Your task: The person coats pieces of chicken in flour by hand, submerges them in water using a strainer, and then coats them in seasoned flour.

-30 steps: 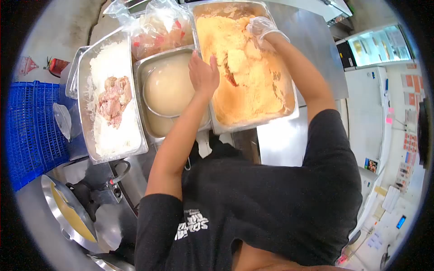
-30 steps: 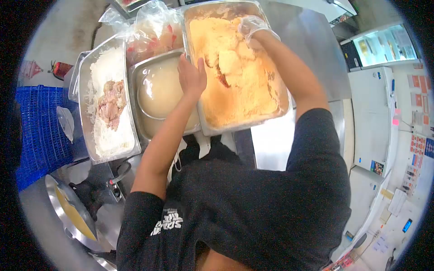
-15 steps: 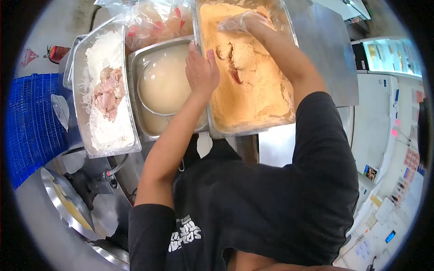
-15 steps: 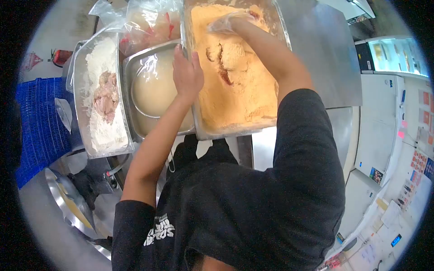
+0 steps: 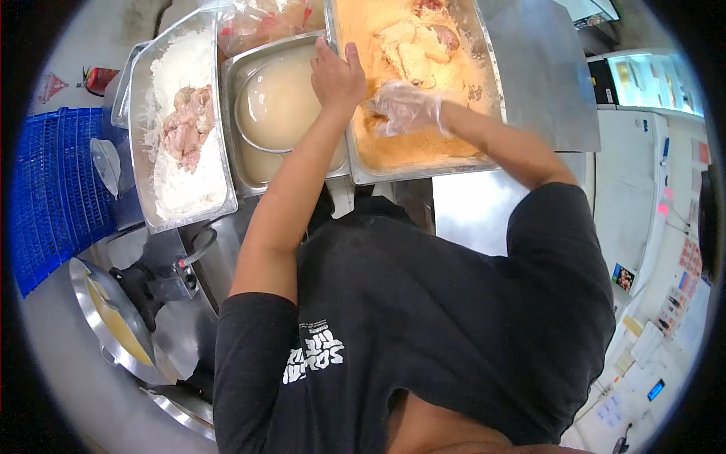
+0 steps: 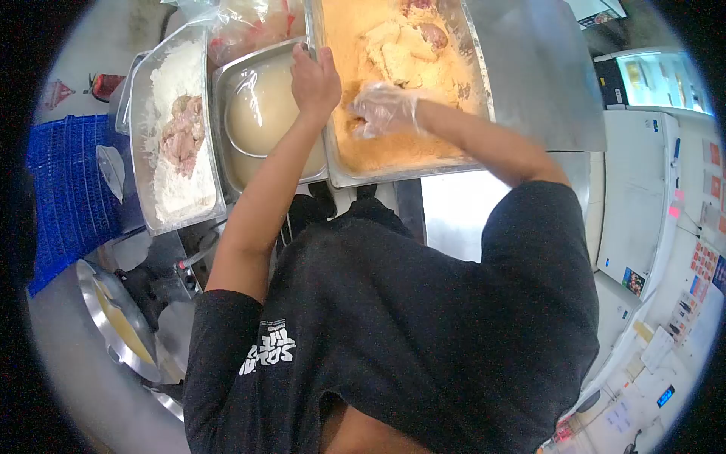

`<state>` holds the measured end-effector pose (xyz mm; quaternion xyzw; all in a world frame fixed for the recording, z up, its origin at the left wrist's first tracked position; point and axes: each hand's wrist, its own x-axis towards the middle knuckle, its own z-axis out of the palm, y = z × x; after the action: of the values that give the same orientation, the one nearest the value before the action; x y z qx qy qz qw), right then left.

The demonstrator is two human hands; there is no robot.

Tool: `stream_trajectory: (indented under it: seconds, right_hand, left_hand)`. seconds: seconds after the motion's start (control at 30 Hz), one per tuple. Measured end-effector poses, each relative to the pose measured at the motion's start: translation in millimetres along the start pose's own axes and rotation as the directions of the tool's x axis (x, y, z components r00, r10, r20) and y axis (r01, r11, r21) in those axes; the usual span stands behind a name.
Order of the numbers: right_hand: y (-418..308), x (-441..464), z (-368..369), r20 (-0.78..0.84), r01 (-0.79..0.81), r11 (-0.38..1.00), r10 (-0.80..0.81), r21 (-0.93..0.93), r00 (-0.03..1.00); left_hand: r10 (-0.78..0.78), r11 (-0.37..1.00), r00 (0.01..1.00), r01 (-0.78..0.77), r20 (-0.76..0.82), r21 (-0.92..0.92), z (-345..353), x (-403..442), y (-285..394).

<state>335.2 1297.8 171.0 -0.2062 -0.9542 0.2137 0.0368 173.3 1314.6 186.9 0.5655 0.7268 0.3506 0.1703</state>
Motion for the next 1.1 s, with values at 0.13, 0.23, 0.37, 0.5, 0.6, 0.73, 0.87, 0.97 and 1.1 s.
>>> stream_trajectory:
  seconds: [0.13, 0.23, 0.37, 0.5, 0.6, 0.73, 0.87, 0.97, 1.1]
  right_hand:
    - [-40.3, -14.5, 15.5, -0.015, 0.020, 0.988, -0.022, -0.151, 1.000]
    - [-25.4, -18.8, 18.7, 0.138, 0.061, 0.930, -0.011, -0.362, 0.990]
    - [44.6, -19.1, 10.6, 0.116, -0.002, 0.826, 0.082, -0.564, 0.990]
    - [124.7, -12.5, -16.8, -0.088, -0.267, 0.755, 0.270, -0.598, 0.959]
    - [117.1, 13.1, -96.1, -0.141, -0.544, 0.796, 0.527, -0.265, 0.838]
    - [206.5, 28.5, -116.6, -0.163, -0.805, 0.583, 0.788, -0.113, 0.594]
    - [267.2, 48.3, -104.7, 0.031, -0.781, 0.565, 0.815, -0.268, 0.579]
    - [177.9, 49.7, -118.7, 0.287, -0.843, 0.520, 0.835, -0.139, 0.469]
    - [142.2, 32.7, -103.5, 0.426, -0.723, 0.208, 0.689, 0.659, 0.587]
  left_hand:
    - [-0.022, 1.000, 1.000, 0.022, 0.005, 0.002, 2.8, -1.0, -0.3]
    - [-0.026, 0.999, 0.999, 0.025, 0.029, 0.036, -1.6, 0.1, 5.7]
    - [-0.013, 0.999, 0.999, 0.012, 0.031, 0.040, 1.8, -0.2, 2.0]
    - [0.031, 0.998, 0.999, -0.030, -0.010, 0.050, 6.0, -0.3, -1.9]
    - [0.010, 0.999, 1.000, -0.010, 0.011, 0.048, 0.3, -0.1, 3.7]
    - [0.035, 0.998, 0.999, -0.035, 0.002, 0.053, 2.9, -1.0, 1.4]
    - [0.094, 0.995, 0.994, -0.092, -0.051, 0.040, 5.5, 3.1, -2.5]
    - [0.042, 0.999, 0.999, -0.042, 0.001, 0.019, 1.3, 3.0, 1.3]
    - [0.033, 0.999, 0.999, -0.033, 0.010, -0.001, 0.4, 3.8, 0.0]
